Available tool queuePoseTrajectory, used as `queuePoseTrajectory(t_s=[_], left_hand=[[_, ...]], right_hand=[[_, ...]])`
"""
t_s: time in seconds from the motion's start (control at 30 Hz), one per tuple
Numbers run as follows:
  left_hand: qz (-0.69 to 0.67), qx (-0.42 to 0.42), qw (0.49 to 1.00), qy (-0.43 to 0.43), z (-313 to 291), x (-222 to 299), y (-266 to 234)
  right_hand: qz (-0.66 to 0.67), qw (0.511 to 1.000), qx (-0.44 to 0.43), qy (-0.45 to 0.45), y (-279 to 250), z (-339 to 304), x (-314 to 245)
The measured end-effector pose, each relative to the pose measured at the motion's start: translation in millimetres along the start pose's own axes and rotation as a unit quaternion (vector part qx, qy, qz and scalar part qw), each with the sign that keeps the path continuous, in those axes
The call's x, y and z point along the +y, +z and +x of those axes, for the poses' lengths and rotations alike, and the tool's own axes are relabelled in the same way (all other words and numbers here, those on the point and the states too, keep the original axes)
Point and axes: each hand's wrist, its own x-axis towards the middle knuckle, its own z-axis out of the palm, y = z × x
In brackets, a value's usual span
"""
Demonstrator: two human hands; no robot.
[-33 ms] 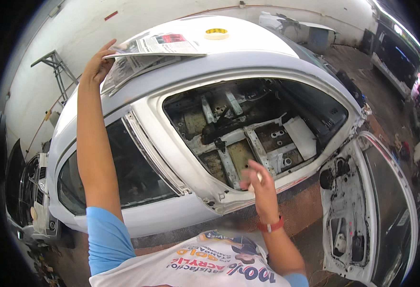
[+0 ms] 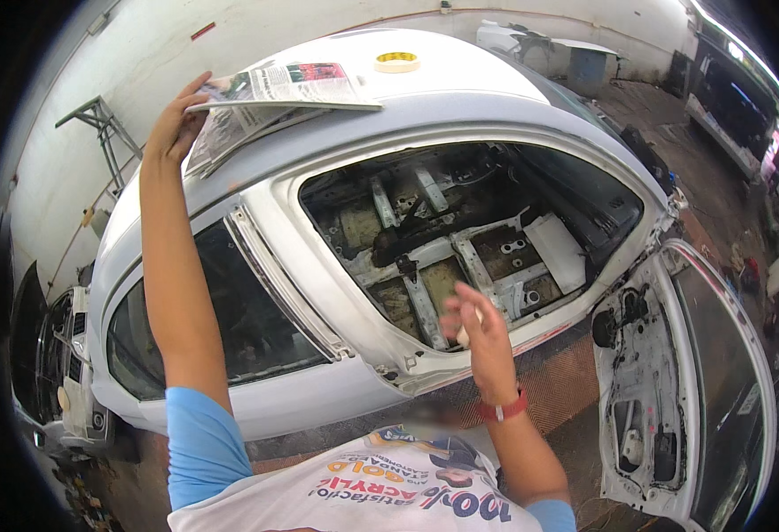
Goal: The person gathers newspapers and masking tape from a cluttered workbench, walks to a white sedan with its roof interior exposed, and tapes the newspapers over the roof opening. The person smooths the paper and secures it with multiple strips of tape along the roof edges.
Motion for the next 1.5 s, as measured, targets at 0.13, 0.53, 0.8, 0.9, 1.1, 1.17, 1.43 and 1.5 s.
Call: queuePoseTrajectory(t_s=[0.13,0.53,0.8,0.9,1.1,1.17,1.43,1.5], left_hand=[[-0.002,-0.105,0.991,0.086,-143,36,125],[0.16,-0.298,0.925,-0.171,-380,-207,289],[-0.024,-0.226,0.898,-0.377,-560,-279,475],[-0.046,-0.114,0.89,-0.438,-582,-293,493],[-0.238,-0.148,0.832,-0.478,-579,-297,472],[-0.27,-0.147,0.839,-0.449,-579,-291,477],[-0.275,-0.072,0.863,-0.418,-571,-299,490],[-0.361,-0.059,0.836,-0.409,-565,-277,494]], right_hand=[[0.04,0.993,-0.046,-0.105,-11,33,-44],[0.098,0.994,0.035,0.032,-206,-86,-35],[-0.51,0.856,0.021,-0.08,-240,-139,8],[-0.56,0.826,-0.023,-0.059,-239,-153,3],[-0.422,0.895,-0.147,0.013,-264,-151,4],[-0.402,0.908,-0.121,-0.007,-268,-145,10],[-0.381,0.922,-0.06,-0.03,-255,-130,-27],[-0.358,0.929,-0.088,-0.037,-256,-125,-38]])
